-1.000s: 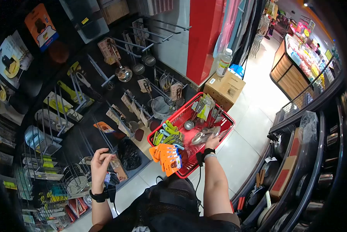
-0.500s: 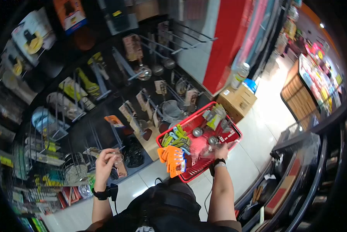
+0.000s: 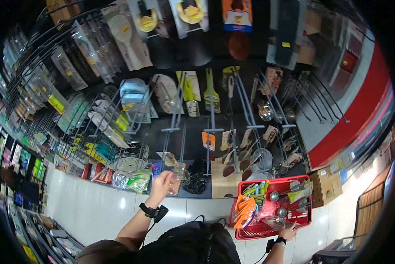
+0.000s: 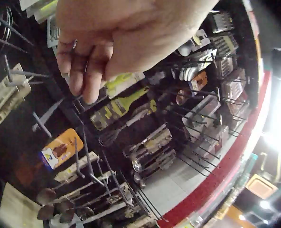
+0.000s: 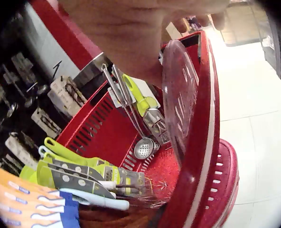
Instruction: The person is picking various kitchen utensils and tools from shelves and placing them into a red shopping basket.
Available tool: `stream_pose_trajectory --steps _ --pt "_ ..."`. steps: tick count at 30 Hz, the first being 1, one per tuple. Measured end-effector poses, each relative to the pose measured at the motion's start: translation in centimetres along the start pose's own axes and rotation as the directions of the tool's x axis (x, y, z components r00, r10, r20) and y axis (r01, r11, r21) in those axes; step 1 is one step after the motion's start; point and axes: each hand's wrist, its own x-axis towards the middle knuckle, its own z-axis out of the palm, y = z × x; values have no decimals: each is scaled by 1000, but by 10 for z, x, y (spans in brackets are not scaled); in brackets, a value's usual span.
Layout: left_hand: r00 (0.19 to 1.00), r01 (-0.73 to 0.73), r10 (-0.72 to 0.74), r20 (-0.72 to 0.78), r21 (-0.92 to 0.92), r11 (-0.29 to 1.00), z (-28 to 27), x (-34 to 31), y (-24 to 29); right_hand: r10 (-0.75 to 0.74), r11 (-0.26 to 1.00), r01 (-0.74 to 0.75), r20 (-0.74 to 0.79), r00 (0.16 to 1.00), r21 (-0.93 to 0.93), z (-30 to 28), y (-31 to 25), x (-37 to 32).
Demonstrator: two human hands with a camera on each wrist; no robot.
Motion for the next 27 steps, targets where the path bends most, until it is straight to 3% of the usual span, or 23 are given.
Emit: stream_pose_trajectory --steps 2,4,7,10,12,13,14,16,18,20,22,24,25,26,27 --pt "996 10 -10 -88 -2 1000 -12 7 -19 -90 995 91 23 996 -51 -9 -6 -7" --pt "987 64 -81 -136 -126 990 -24 11 -26 -49 998 57 227 973 -29 -4 -1 3" --pt "977 32 -48 -208 -79 996 -37 16 -51 -13 997 35 293 956 -72 -14 3 2" --pt "962 59 -77 -261 -73 996 -51 17 -66 -17 997 30 187 982 -70 -4 3 2" --pt "947 67 -61 -316 6 998 -61 20 -71 -34 996 50 203 979 -72 0 6 5" --pt "942 156 -145 -303 11 988 -70 21 -57 -61 996 72 178 982 -57 6 7 6" --pt "942 154 -143 -305 10 988 -75 26 -59 -87 995 94 153 984 -40 10 7 6" --pt "892 42 -64 -448 -59 997 -93 37 -68 -91 995 96 117 989 -37 22 11 9" --pt "802 16 -18 -598 -9 1000 -118 64 -95 -93 995 96 83 992 -33 27 11 9" --pt "766 -105 -30 -642 -170 980 -147 98 -132 -88 996 90 86 992 -20 21 9 3" --pt "771 -13 -63 -633 -115 993 -176 123 -128 -83 996 83 36 996 15 26 13 1" --pt "813 -110 -54 -580 -243 964 -203 144 -119 25 978 -9 -72 997 207 42 19 4" --pt "819 -238 -46 -572 -412 880 -212 158 -125 70 969 -51 -71 995 242 41 18 -1" --pt "826 -258 -75 -559 -493 831 -223 173 -130 77 967 -57 -70 995 247 41 16 -7" --pt "844 -279 -69 -532 -545 791 -230 181 -128 143 920 -119 -39 989 372 41 15 -12"
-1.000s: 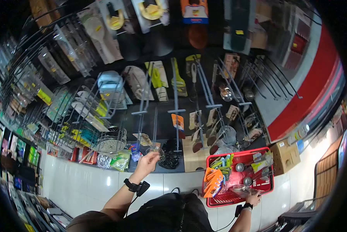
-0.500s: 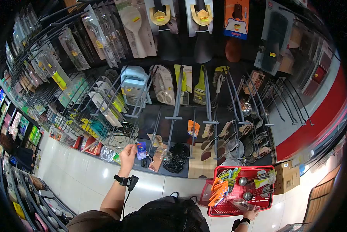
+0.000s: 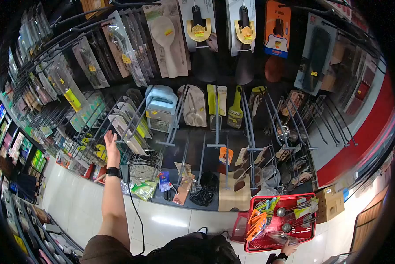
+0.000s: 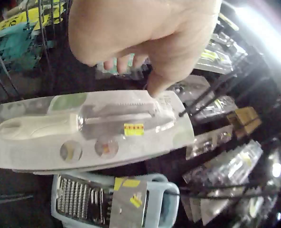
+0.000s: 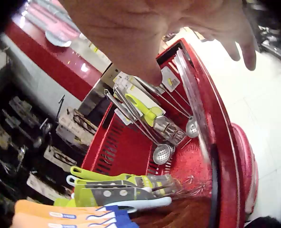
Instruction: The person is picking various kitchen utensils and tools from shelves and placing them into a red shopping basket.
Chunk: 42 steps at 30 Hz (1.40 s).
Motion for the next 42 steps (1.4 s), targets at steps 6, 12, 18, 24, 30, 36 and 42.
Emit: stream_pose_trajectory --steps 6,12,18,24,30,36,42 --pt "965 198 -141 222 -257 946 2 43 7 28 955 -55 97 995 292 16 17 -34" --pt "907 250 -119 404 -289 924 -8 69 -11 9 924 -82 194 981 373 32 41 -34" --pt "889 248 -77 451 -334 909 -11 72 -12 -62 832 -73 223 973 550 18 35 -34" --pt "964 138 -57 261 -301 944 -28 44 -2 -237 801 196 -1 971 565 14 4 -32" --pt "988 77 -44 146 -229 971 -41 -14 55 -295 729 176 71 953 661 -63 -91 -79" --pt "988 96 -60 144 -258 961 -31 -48 99 -464 445 232 1 886 865 -79 -149 -91" --pt "966 172 -154 208 -68 983 -24 -108 82 -631 431 374 -23 776 821 -184 -237 -174"
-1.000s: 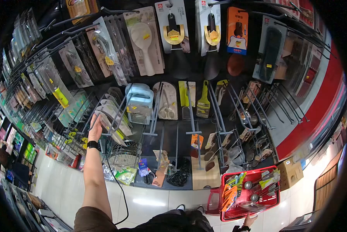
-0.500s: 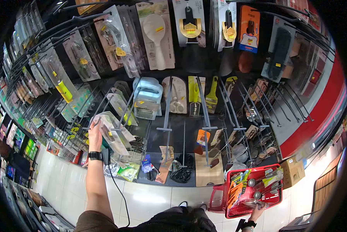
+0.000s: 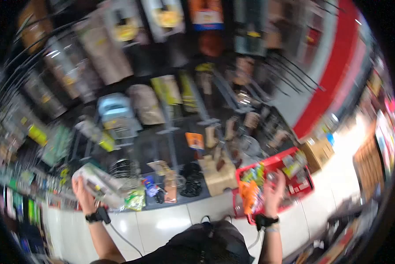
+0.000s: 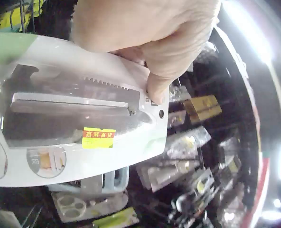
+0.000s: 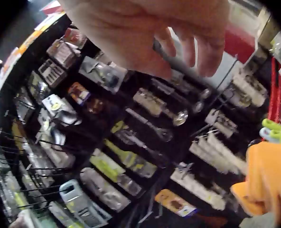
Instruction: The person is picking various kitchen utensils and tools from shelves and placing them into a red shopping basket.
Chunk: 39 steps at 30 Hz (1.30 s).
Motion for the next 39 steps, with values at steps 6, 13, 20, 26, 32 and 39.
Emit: stream_pose_trajectory --steps 6,13,20,26,32,39 --pt "867 172 -234 439 176 969 114 -78 -17 -351 937 296 502 790 188 31 -95 -15" --pt "404 168 -50 914 -21 985 291 -150 4 -297 935 348 693 657 70 -19 -147 -14" --pt "166 -202 185 969 -150 968 434 -189 30 -120 962 187 305 945 -201 -109 -134 7" --pt "144 -408 219 965 -144 902 440 -198 19 20 979 -41 -107 994 -201 -157 -33 40" --pt "310 -102 -178 934 219 970 395 -190 -20 168 951 -236 -308 936 -201 -166 110 71" --pt "434 -135 -265 861 353 926 357 -180 -33 228 821 -390 -388 893 -417 -148 220 86"
